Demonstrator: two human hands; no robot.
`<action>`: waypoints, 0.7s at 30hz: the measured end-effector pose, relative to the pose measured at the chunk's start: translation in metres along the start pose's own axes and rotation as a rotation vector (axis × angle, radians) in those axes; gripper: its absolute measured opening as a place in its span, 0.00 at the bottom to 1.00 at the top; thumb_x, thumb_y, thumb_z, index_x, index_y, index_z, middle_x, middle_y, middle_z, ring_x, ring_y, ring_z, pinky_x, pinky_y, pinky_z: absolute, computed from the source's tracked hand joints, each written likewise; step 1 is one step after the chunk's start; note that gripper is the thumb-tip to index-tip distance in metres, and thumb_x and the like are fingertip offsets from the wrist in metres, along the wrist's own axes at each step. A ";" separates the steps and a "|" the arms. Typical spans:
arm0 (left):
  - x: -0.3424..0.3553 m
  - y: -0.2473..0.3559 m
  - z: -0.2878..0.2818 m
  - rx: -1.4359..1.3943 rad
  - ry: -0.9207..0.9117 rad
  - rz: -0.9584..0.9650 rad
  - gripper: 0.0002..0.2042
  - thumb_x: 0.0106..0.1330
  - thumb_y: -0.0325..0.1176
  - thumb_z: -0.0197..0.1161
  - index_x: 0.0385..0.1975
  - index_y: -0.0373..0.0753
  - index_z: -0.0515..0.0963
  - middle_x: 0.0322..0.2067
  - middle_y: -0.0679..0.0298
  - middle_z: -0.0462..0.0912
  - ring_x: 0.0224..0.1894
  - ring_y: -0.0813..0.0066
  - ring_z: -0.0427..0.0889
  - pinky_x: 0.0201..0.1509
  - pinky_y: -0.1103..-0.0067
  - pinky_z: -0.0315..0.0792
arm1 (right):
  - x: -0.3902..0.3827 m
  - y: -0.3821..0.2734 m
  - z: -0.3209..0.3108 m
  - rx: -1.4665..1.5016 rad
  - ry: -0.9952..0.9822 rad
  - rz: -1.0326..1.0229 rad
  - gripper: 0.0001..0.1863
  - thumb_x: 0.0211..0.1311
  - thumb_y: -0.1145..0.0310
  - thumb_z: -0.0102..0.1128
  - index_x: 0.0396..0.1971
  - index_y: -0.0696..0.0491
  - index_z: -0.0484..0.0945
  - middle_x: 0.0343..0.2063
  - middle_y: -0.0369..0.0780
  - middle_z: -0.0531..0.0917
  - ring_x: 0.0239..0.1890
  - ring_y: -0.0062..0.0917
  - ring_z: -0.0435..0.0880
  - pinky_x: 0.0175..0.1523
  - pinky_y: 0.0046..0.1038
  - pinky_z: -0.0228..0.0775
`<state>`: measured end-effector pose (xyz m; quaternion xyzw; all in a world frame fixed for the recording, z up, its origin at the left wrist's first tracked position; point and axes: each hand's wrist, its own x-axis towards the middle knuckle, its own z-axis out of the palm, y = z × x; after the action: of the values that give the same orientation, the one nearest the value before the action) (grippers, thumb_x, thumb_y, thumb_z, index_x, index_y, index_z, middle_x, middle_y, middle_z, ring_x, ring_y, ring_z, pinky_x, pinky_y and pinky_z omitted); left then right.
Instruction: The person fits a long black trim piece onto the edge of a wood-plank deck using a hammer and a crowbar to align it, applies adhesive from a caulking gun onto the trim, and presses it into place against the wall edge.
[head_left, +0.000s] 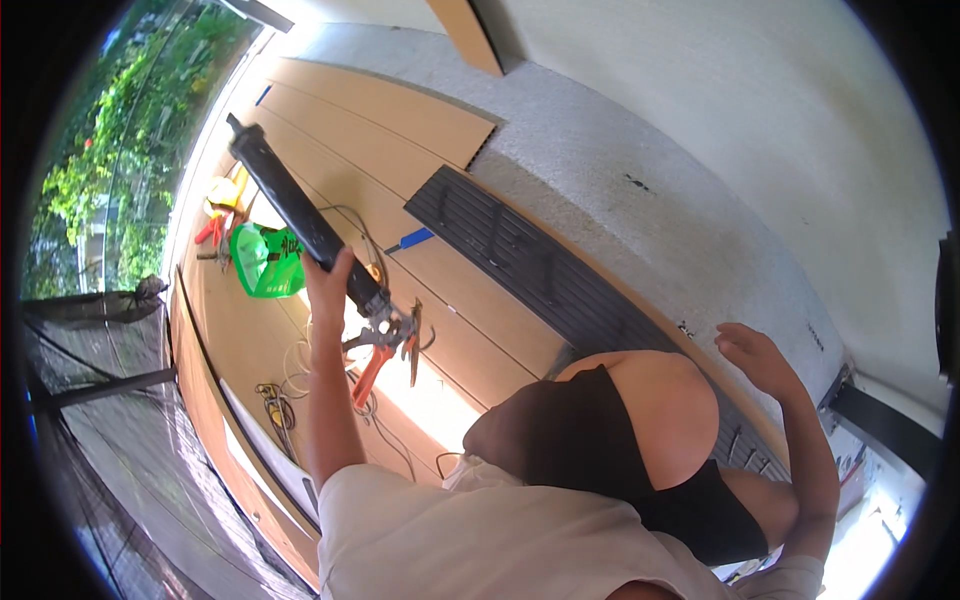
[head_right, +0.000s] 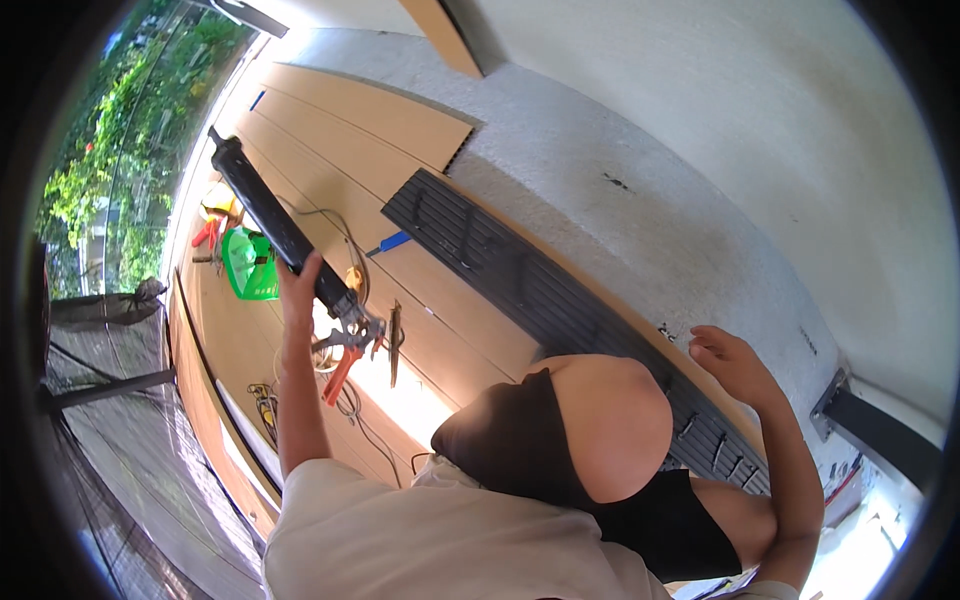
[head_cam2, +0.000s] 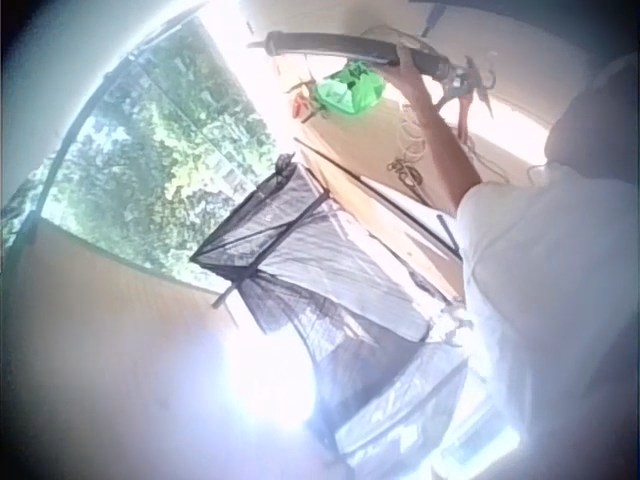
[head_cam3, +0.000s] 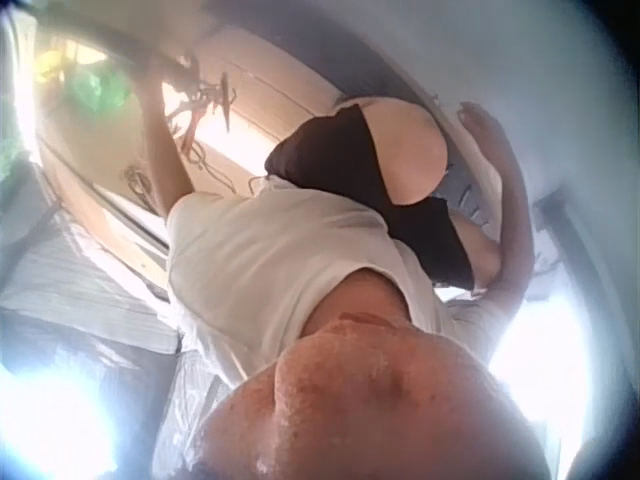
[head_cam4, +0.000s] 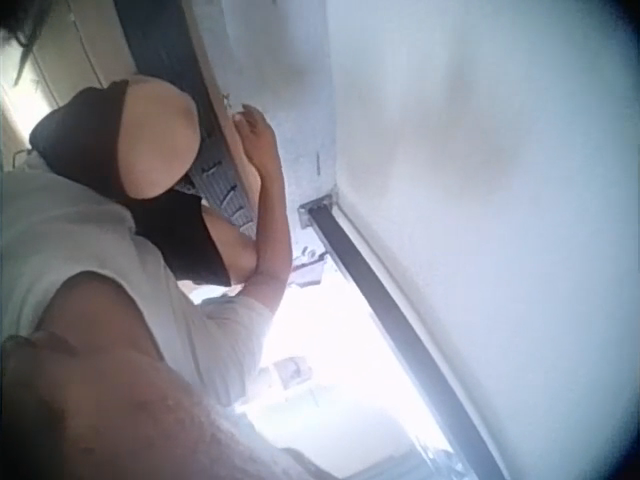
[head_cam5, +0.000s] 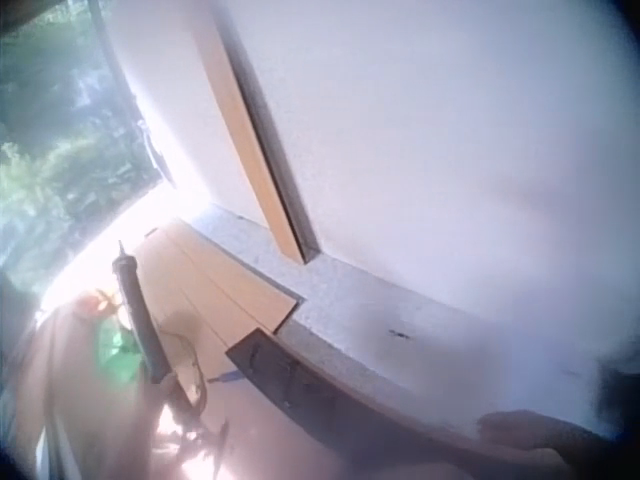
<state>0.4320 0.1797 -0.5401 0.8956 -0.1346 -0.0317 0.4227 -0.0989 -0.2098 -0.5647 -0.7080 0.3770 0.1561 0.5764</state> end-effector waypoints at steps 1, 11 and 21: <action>-0.016 -0.018 -0.009 0.116 0.032 -0.026 0.27 0.62 0.44 0.73 0.51 0.32 0.70 0.33 0.60 0.80 0.35 0.74 0.80 0.38 0.75 0.75 | 0.004 0.001 -0.003 -0.022 0.002 -0.015 0.24 0.73 0.60 0.58 0.62 0.58 0.73 0.51 0.46 0.84 0.55 0.32 0.81 0.62 0.32 0.71; -0.173 -0.182 -0.002 0.480 -0.025 -0.420 0.27 0.59 0.44 0.72 0.50 0.33 0.70 0.36 0.46 0.85 0.39 0.47 0.86 0.43 0.62 0.77 | 0.015 0.002 -0.006 -0.142 0.023 -0.044 0.24 0.73 0.61 0.58 0.62 0.59 0.72 0.49 0.45 0.84 0.52 0.30 0.83 0.58 0.30 0.73; -0.222 -0.315 -0.037 0.392 0.089 -0.576 0.25 0.53 0.39 0.77 0.45 0.33 0.73 0.35 0.53 0.83 0.39 0.55 0.84 0.46 0.65 0.75 | 0.022 0.028 -0.005 -0.215 0.004 0.039 0.24 0.72 0.60 0.59 0.61 0.58 0.73 0.46 0.45 0.85 0.49 0.31 0.84 0.56 0.30 0.74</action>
<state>0.2923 0.4582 -0.7701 0.9615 0.1387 -0.0844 0.2219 -0.1055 -0.2240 -0.5973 -0.7586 0.3731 0.2051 0.4932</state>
